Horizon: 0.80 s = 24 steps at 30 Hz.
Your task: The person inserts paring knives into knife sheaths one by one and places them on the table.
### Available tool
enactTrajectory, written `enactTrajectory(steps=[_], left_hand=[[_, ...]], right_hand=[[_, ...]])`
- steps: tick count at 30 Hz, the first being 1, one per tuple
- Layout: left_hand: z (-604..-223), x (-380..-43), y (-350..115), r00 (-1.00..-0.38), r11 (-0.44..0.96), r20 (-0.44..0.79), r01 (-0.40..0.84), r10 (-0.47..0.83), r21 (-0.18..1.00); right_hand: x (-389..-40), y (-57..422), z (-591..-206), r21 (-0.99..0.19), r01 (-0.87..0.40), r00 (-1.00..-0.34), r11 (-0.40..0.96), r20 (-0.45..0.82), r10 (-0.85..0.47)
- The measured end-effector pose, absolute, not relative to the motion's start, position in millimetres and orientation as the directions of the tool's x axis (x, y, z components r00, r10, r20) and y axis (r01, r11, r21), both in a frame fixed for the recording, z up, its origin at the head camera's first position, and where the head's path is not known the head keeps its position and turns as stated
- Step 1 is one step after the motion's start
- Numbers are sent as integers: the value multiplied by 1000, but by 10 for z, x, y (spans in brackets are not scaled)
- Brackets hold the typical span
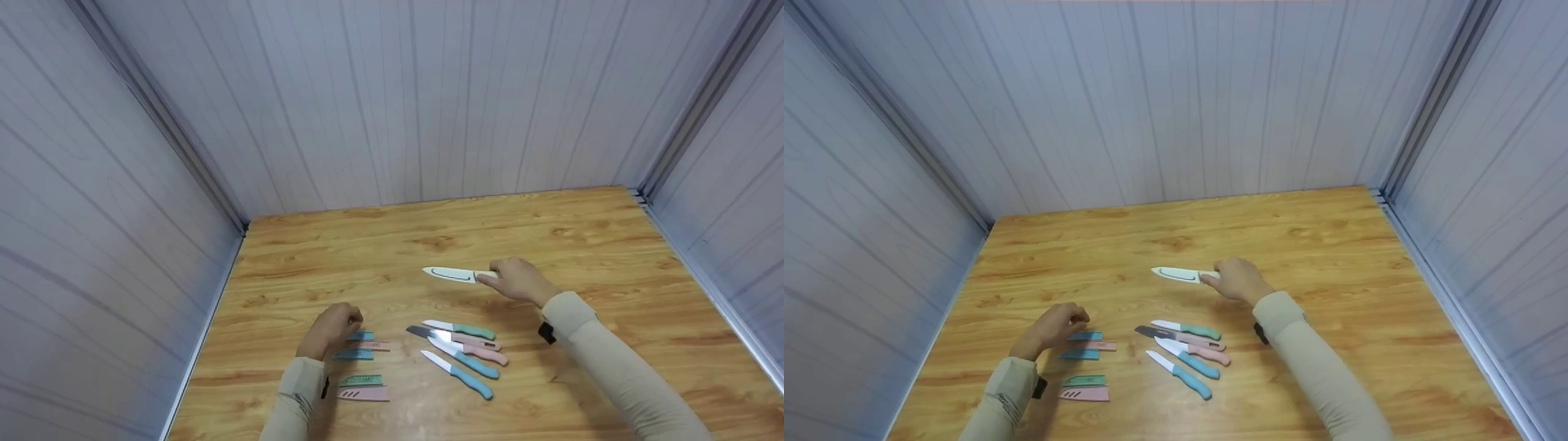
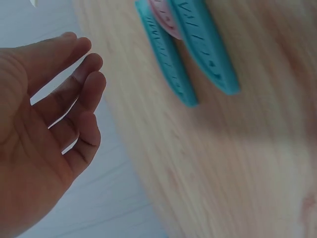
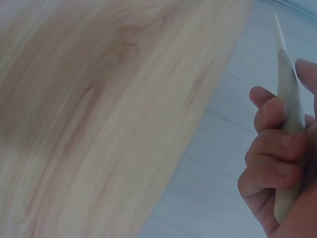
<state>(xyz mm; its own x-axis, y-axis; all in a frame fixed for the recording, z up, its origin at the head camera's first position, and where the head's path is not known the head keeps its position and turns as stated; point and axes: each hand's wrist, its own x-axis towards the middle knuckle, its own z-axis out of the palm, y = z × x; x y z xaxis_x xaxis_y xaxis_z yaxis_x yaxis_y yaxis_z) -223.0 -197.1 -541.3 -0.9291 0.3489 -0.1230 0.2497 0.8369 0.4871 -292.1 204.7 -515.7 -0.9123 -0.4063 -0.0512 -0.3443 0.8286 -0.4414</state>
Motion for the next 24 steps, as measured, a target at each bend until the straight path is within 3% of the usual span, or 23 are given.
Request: enactTrajectory(steps=[10,24], left_hand=[[-5717,-2191,-1997,-934,864,-80,288,349,413],[-5809,-2118,-2047,-935,892,-74,305,347,333]], right_hand=[[-3009,2409,-5457,-444,-270,-942,855,-63,-330],[-3134,2560,-5710,-531,-96,-990,842,-36,-135]])
